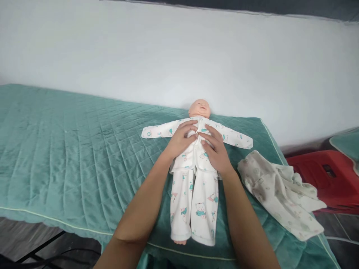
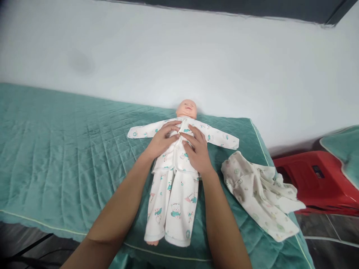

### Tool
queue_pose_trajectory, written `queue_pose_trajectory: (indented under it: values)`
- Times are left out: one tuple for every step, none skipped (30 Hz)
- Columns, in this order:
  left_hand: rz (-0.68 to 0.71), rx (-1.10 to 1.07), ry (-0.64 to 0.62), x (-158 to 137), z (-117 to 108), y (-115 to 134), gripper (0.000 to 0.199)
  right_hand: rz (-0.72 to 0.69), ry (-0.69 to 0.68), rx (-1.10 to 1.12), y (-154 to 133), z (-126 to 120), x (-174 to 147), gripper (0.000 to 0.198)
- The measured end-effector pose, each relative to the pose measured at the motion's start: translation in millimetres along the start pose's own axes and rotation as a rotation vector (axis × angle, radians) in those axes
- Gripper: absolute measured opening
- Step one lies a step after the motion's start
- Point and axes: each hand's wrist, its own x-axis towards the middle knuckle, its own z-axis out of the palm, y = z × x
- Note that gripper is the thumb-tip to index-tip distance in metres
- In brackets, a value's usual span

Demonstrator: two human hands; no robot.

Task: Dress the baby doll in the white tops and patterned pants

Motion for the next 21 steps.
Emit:
queue_pose_trajectory:
  values:
    - [0.006,0.038,0.016,0,2,2,0.010,-0.003,0.004,0.008,0,0,0,0.028]
    - [0.019,0.080,0.035,0,3,4,0.010,-0.004,0.012,0.021,0,1,0,0.026]
    - [0.035,0.123,0.053,0,5,6,0.010,-0.001,0.024,0.039,1,1,0,0.024]
    - [0.052,0.164,0.071,0,7,8,0.011,0.003,0.038,0.059,1,1,0,0.023]
    - [0.070,0.201,0.084,0,9,9,0.012,0.006,0.051,0.080,1,2,0,0.023]
    - [0.085,0.230,0.092,0,10,10,0.013,0.009,0.062,0.099,1,2,0,0.023]
    - [0.098,0.251,0.094,0,11,10,0.013,0.013,0.070,0.114,1,2,0,0.023]
    - [0.107,0.263,0.092,-1,11,11,0.012,0.019,0.073,0.125,0,2,-1,0.022]
    - [0.115,0.267,0.086,-1,10,11,0.011,0.025,0.071,0.131,0,2,-1,0.021]
    - [0.121,0.264,0.078,-1,9,12,0.010,0.029,0.068,0.133,-1,2,-1,0.021]
    - [0.126,0.256,0.070,-1,9,12,0.009,0.034,0.067,0.134,-1,2,-1,0.020]
    - [0.127,0.247,0.062,-1,8,12,0.008,0.038,0.067,0.135,-1,1,-1,0.019]
    - [0.126,0.238,0.055,-1,7,12,0.008,0.040,0.067,0.136,-1,1,-1,0.019]
    - [0.124,0.226,0.048,-1,7,12,0.008,0.041,0.069,0.139,-1,1,-1,0.019]
    - [0.121,0.210,0.045,-1,7,12,0.008,0.041,0.068,0.143,-1,1,-1,0.019]
    - [0.117,0.191,0.045,-1,7,12,0.008,0.039,0.066,0.147,-1,0,-1,0.019]
    - [0.111,0.167,0.046,-1,7,12,0.008,0.036,0.064,0.152,-1,0,-1,0.019]
    - [0.099,0.135,0.055,0,7,12,0.009,0.033,0.063,0.155,-1,0,-1,0.019]
    - [0.079,0.094,0.070,0,7,12,0.011,0.032,0.062,0.159,-1,0,-1,0.019]
    - [0.053,0.048,0.084,0,6,11,0.014,0.032,0.064,0.163,-1,1,-1,0.019]
    - [0.026,0.002,0.088,0,4,12,0.017,0.034,0.066,0.170,-1,1,-1,0.018]
